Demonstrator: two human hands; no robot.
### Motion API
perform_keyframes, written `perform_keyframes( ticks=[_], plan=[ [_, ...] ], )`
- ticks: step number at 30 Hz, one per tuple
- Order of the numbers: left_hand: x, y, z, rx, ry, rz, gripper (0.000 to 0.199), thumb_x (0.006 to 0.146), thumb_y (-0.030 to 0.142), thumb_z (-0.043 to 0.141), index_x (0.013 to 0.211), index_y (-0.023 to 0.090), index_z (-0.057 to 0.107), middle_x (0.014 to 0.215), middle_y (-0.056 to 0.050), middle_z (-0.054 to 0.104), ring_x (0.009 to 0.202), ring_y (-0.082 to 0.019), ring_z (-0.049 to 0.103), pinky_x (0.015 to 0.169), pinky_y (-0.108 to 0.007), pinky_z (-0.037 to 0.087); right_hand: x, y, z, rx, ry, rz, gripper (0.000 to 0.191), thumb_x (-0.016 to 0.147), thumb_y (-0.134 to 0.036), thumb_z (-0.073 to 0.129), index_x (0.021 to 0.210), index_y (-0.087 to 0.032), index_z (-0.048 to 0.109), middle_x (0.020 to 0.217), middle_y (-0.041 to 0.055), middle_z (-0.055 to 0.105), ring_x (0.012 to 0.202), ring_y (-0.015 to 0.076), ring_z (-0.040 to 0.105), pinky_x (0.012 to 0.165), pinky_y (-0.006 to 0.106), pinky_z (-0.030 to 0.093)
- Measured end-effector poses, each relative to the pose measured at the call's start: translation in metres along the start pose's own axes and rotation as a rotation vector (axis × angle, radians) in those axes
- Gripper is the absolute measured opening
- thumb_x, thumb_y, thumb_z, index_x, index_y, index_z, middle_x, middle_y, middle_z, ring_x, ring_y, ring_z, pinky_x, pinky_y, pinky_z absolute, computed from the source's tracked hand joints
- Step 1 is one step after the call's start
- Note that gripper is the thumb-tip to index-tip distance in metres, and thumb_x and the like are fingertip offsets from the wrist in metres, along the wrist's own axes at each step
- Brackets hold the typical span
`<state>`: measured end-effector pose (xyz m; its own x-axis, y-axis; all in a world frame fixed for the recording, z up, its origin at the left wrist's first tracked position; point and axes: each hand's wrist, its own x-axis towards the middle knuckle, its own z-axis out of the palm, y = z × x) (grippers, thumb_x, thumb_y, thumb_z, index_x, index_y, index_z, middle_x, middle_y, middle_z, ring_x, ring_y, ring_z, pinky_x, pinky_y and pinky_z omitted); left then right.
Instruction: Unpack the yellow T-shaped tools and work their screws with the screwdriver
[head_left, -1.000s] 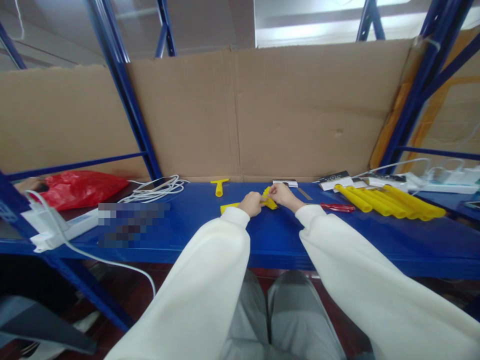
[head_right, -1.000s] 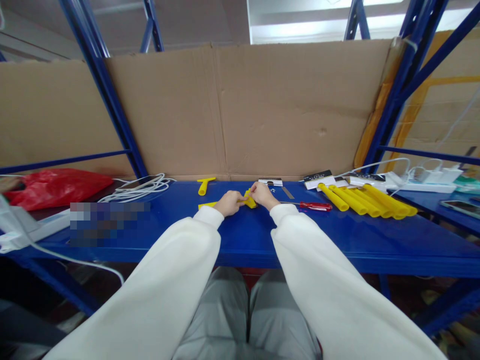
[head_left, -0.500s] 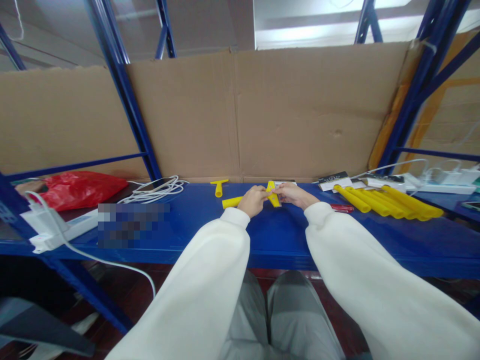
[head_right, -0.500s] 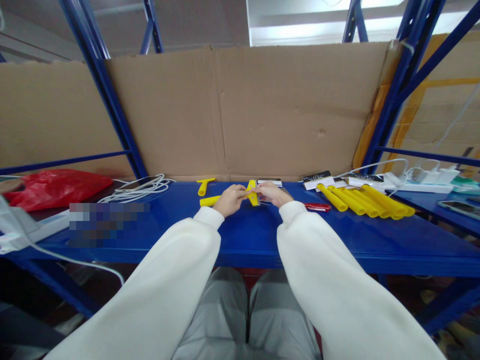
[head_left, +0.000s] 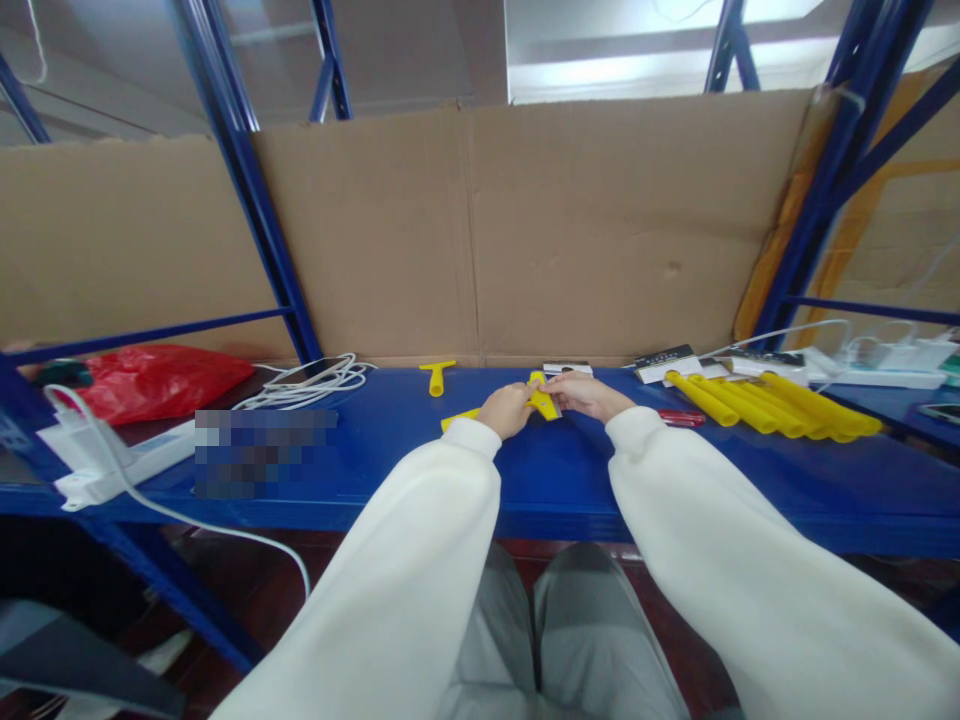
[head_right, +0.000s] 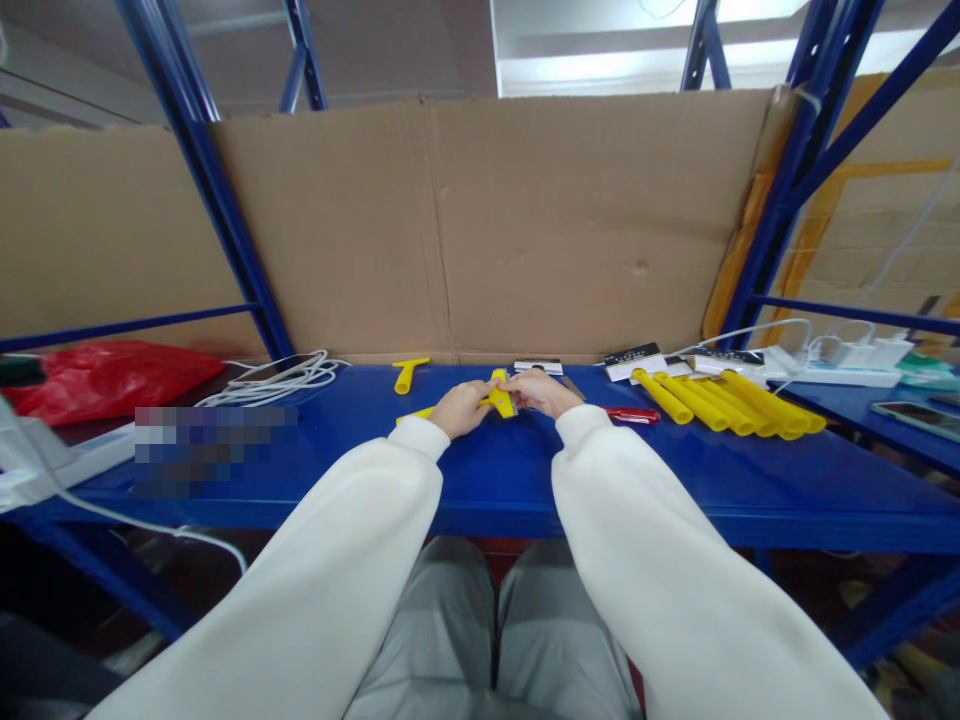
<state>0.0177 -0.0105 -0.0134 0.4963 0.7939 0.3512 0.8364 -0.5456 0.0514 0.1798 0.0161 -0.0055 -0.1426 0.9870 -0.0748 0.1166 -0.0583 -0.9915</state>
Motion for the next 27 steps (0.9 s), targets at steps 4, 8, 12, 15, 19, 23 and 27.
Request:
perform_keyframes(
  ticks=[4, 8, 12, 15, 19, 23, 27],
  plan=[
    [-0.002, 0.002, -0.006, 0.033, 0.052, -0.051, 0.047, 0.091, 0.010, 0.051, 0.137, 0.015, 0.057, 0.123, -0.014, 0.070, 0.114, -0.023, 0.067, 0.100, -0.033, 0.050, 0.000, -0.001, 0.006, 0.052, -0.032, -0.039, 0.024, 0.084, -0.018, 0.073, 0.065, -0.016, 0.058, 0.054, -0.0021, 0.059, 0.048, 0.0087, 0.052, 0.050, 0.018, 0.044],
    [-0.003, 0.003, -0.011, 0.065, 0.057, -0.110, 0.038, 0.094, 0.011, 0.048, 0.129, 0.015, 0.063, 0.121, -0.016, 0.070, 0.110, -0.025, 0.069, 0.096, -0.035, 0.052, -0.008, -0.003, 0.015, 0.027, -0.044, -0.032, 0.026, 0.093, -0.024, 0.063, 0.068, -0.015, 0.060, 0.053, -0.0011, 0.059, 0.045, 0.0090, 0.050, 0.044, 0.019, 0.041],
    [-0.005, 0.005, -0.012, 0.089, 0.050, -0.130, 0.037, 0.095, 0.012, 0.045, 0.128, 0.013, 0.063, 0.121, -0.018, 0.069, 0.110, -0.027, 0.069, 0.095, -0.037, 0.053, -0.015, 0.000, 0.023, -0.045, 0.013, -0.080, 0.031, 0.096, -0.028, 0.059, 0.067, -0.015, 0.059, 0.050, -0.0017, 0.056, 0.042, 0.0079, 0.048, 0.042, 0.018, 0.038],
    [-0.005, 0.007, -0.012, 0.081, 0.052, -0.151, 0.039, 0.095, 0.011, 0.044, 0.130, 0.014, 0.062, 0.121, -0.018, 0.069, 0.110, -0.026, 0.069, 0.096, -0.036, 0.052, -0.012, 0.001, 0.025, -0.148, 0.054, -0.156, 0.036, 0.096, -0.036, 0.060, 0.065, -0.016, 0.058, 0.045, -0.0032, 0.051, 0.039, 0.0074, 0.044, 0.040, 0.017, 0.035],
    [-0.005, 0.007, -0.015, -0.017, 0.176, -0.211, 0.044, 0.094, 0.009, 0.044, 0.133, 0.017, 0.061, 0.123, -0.015, 0.069, 0.112, -0.025, 0.068, 0.098, -0.035, 0.051, -0.003, -0.002, 0.013, -0.238, 0.179, -0.263, 0.044, 0.102, -0.041, 0.046, 0.067, -0.017, 0.057, 0.052, 0.0005, 0.058, 0.043, 0.0087, 0.050, 0.045, 0.018, 0.039],
    [-0.006, 0.000, -0.022, -0.191, 0.416, -0.303, 0.041, 0.092, 0.011, 0.049, 0.130, 0.020, 0.064, 0.124, -0.011, 0.070, 0.116, -0.024, 0.065, 0.100, -0.033, 0.048, 0.008, -0.002, -0.020, -0.604, 0.504, -0.358, 0.027, 0.098, -0.021, 0.049, 0.077, -0.016, 0.066, 0.083, 0.0113, 0.074, 0.076, 0.0169, 0.069, 0.069, 0.022, 0.051],
    [-0.002, -0.011, -0.031, -0.452, 0.673, -0.369, 0.023, 0.089, 0.017, 0.058, 0.108, 0.018, 0.071, 0.106, -0.010, 0.075, 0.105, -0.024, 0.068, 0.091, -0.031, 0.051, 0.019, 0.010, -0.055, -0.952, 0.605, -0.247, 0.026, 0.086, -0.008, 0.056, 0.101, -0.016, 0.075, 0.109, 0.0154, 0.075, 0.106, 0.0245, 0.069, 0.090, 0.028, 0.050]
  ],
)
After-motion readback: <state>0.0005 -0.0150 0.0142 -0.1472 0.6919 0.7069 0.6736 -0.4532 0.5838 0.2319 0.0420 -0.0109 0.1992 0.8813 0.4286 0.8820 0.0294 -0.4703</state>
